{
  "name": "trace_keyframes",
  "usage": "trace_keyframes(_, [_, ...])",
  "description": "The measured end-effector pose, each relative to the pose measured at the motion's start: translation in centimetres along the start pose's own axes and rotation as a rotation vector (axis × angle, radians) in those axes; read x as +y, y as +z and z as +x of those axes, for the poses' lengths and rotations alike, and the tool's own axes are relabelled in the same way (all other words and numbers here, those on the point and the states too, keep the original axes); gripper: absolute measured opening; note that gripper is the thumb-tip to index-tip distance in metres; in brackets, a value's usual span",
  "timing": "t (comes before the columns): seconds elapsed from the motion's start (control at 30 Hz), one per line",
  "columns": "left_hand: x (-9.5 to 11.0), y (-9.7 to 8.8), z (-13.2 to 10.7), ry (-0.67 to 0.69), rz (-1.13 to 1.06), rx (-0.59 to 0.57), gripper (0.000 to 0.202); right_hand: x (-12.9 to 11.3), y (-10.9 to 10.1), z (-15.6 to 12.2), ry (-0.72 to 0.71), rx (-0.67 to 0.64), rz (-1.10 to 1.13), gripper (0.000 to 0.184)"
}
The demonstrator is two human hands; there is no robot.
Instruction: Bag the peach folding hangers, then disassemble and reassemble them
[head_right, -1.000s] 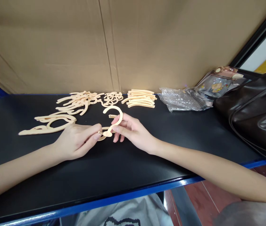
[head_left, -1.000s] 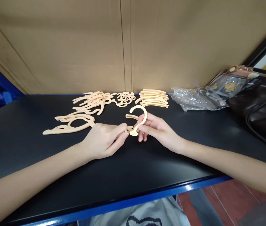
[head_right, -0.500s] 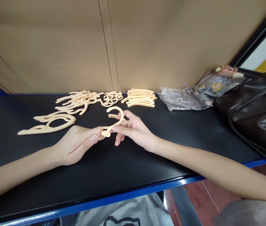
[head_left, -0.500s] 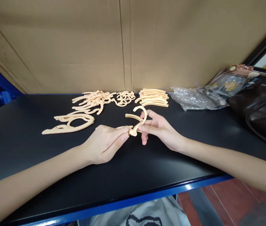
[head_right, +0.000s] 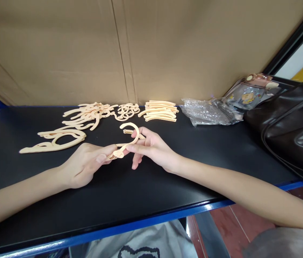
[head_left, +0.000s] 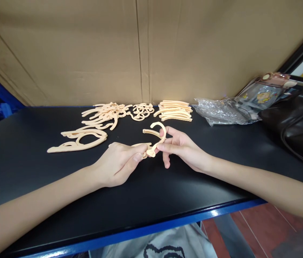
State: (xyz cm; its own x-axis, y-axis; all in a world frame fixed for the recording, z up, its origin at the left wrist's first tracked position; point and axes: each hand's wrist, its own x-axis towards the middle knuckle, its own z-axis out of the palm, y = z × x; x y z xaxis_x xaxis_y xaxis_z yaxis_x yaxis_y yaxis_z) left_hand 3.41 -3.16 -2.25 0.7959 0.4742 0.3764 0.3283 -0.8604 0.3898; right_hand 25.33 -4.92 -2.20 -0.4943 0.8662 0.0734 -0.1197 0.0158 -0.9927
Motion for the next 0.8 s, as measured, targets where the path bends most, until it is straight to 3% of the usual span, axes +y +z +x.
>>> trace_keyframes(0.6, [-0.05, 0.13, 0.01, 0.09, 0.165, 0.015, 0.014, 0.36, -0.05, 0.07, 0.007, -0.045, 0.008, 0.022])
trace_keyframes(0.8, [-0.24, 0.29, 0.01, 0.118, 0.229, 0.048, 0.019, 0.47, -0.02, 0.11, 0.03, -0.057, 0.008, 0.025])
